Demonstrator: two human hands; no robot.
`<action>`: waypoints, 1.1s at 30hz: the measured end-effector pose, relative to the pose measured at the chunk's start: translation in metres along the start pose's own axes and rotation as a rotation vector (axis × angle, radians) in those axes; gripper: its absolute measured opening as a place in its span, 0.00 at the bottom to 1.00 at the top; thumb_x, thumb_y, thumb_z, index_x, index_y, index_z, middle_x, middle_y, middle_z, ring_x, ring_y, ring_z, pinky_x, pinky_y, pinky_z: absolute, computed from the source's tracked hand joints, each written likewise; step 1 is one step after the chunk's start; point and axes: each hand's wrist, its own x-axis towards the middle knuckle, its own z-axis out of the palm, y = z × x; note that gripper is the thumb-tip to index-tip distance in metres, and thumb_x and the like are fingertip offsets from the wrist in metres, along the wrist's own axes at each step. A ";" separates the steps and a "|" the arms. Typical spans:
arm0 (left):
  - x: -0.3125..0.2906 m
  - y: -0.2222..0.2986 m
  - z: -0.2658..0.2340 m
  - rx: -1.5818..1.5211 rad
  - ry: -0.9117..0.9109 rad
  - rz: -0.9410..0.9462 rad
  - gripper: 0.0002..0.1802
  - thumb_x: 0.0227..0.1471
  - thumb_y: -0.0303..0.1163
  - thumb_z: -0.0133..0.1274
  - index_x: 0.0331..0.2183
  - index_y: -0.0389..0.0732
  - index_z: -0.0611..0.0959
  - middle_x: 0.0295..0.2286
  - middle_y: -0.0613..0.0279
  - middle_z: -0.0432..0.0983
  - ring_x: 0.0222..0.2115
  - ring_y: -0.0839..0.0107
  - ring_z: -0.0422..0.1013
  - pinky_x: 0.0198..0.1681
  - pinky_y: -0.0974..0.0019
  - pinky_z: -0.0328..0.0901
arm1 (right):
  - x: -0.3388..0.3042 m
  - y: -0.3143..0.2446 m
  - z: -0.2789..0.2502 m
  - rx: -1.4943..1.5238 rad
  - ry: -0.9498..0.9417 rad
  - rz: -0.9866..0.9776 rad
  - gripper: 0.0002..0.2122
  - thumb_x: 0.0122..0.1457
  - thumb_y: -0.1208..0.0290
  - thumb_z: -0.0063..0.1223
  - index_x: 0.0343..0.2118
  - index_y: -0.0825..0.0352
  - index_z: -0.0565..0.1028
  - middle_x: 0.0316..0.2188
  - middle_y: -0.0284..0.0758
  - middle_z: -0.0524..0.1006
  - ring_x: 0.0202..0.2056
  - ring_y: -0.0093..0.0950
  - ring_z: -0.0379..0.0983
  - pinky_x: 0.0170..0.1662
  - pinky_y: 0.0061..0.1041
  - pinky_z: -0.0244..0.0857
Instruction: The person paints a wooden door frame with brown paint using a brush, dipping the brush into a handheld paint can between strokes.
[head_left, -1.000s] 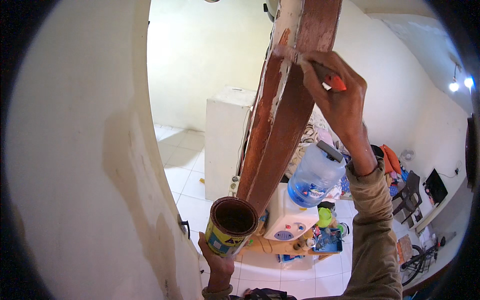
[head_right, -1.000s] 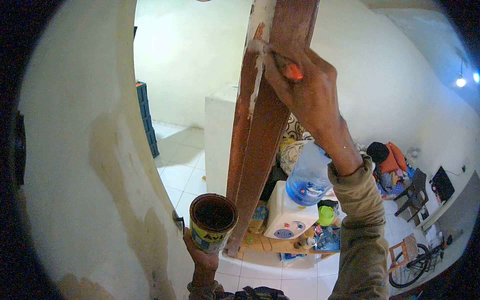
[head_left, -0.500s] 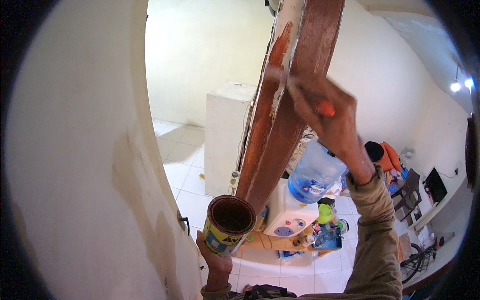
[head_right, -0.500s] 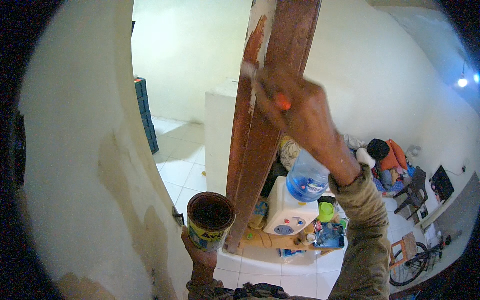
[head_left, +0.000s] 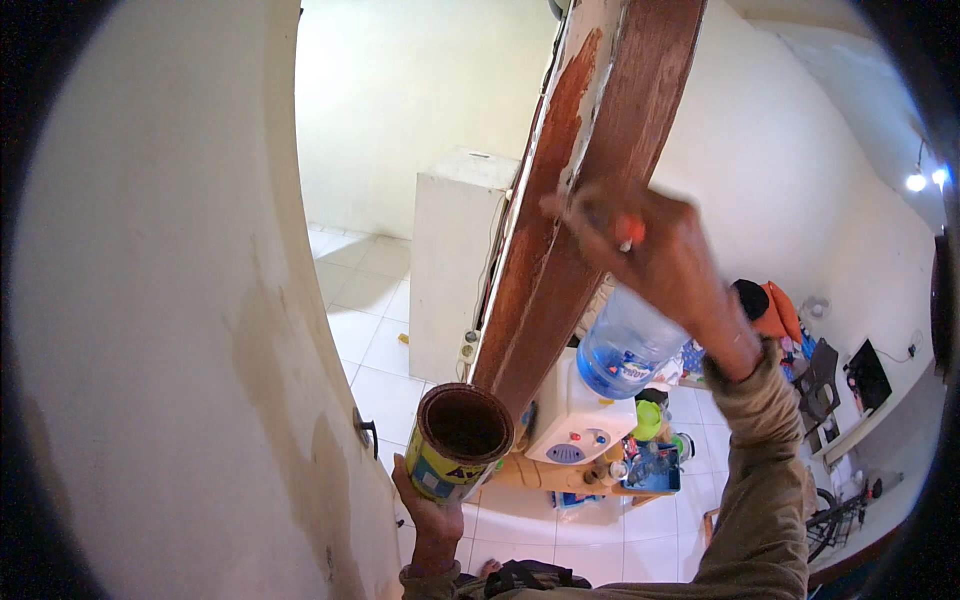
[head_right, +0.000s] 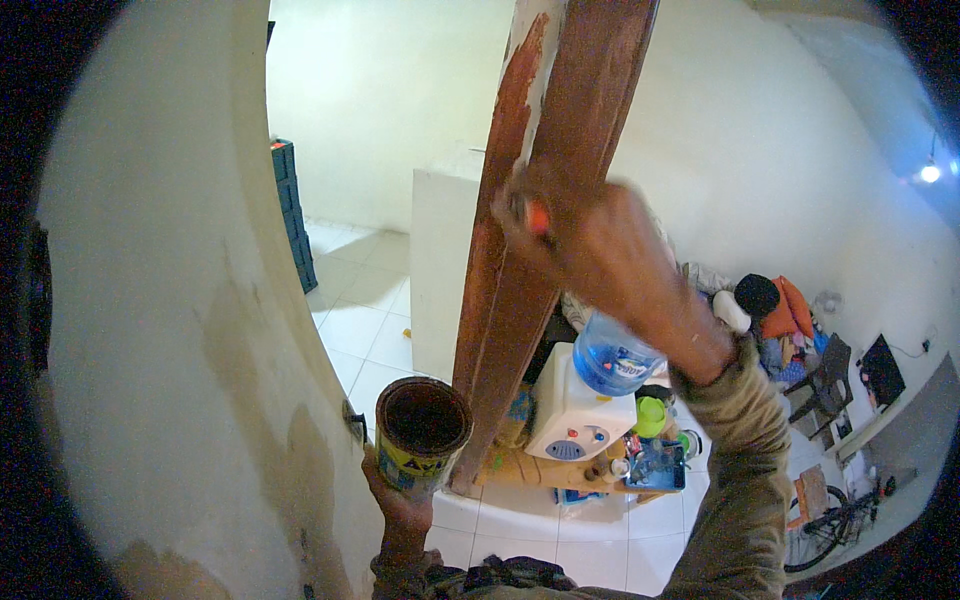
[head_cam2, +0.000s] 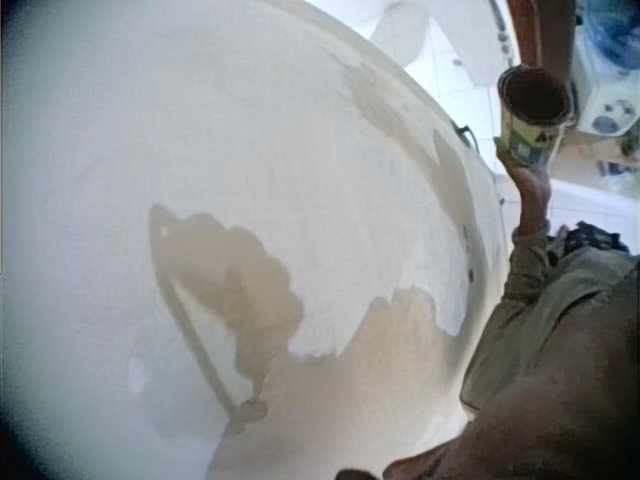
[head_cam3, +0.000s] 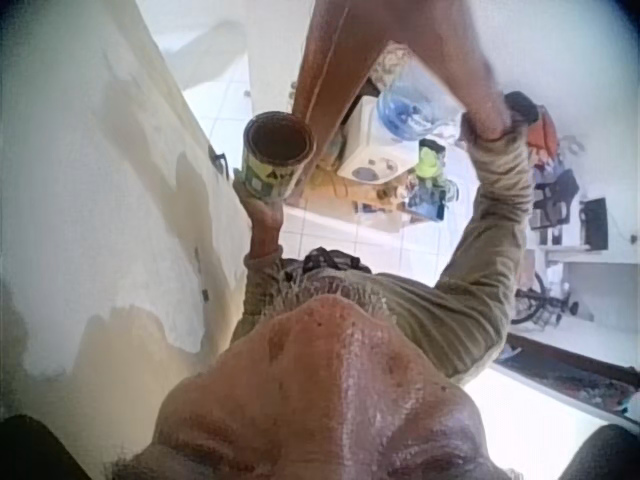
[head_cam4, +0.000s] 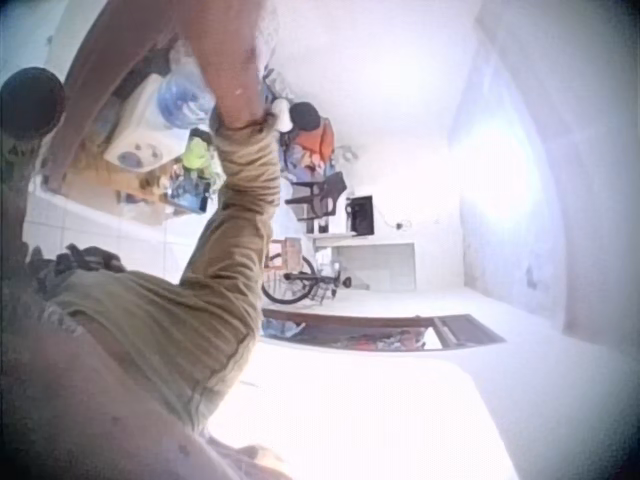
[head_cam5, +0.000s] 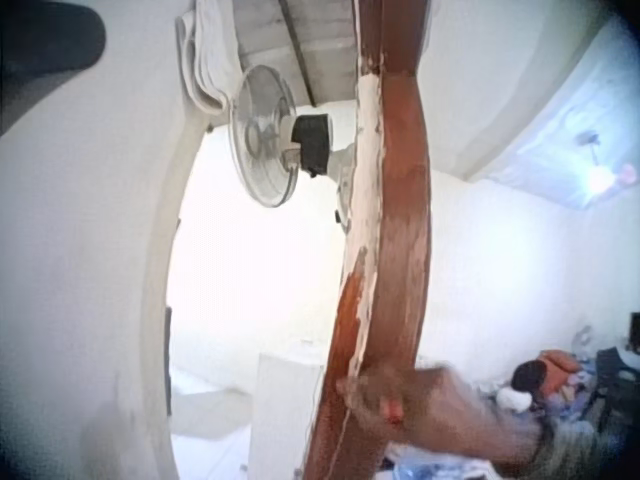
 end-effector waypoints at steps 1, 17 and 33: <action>-0.001 0.000 0.001 0.002 0.003 -0.007 0.37 0.61 0.63 0.34 0.56 0.43 0.71 0.50 0.56 0.73 0.51 0.60 0.70 0.55 0.51 0.65 | 0.014 0.002 -0.012 -0.094 -0.017 0.042 0.07 0.56 0.70 0.62 0.33 0.68 0.78 0.31 0.36 0.79 0.24 0.29 0.76 0.25 0.29 0.69; -0.014 0.006 0.003 0.027 0.053 0.046 0.37 0.61 0.62 0.34 0.56 0.43 0.70 0.51 0.54 0.72 0.49 0.58 0.72 0.50 0.48 0.71 | 0.014 -0.035 0.033 -0.098 -0.381 -0.186 0.09 0.57 0.65 0.56 0.29 0.67 0.72 0.23 0.38 0.72 0.22 0.34 0.73 0.23 0.34 0.65; -0.017 0.006 -0.002 0.013 0.097 0.099 0.37 0.61 0.62 0.34 0.57 0.42 0.70 0.50 0.55 0.73 0.49 0.59 0.72 0.52 0.48 0.69 | 0.005 -0.036 0.041 -0.123 -0.350 -0.352 0.09 0.56 0.65 0.56 0.33 0.65 0.73 0.24 0.35 0.72 0.25 0.34 0.73 0.26 0.33 0.66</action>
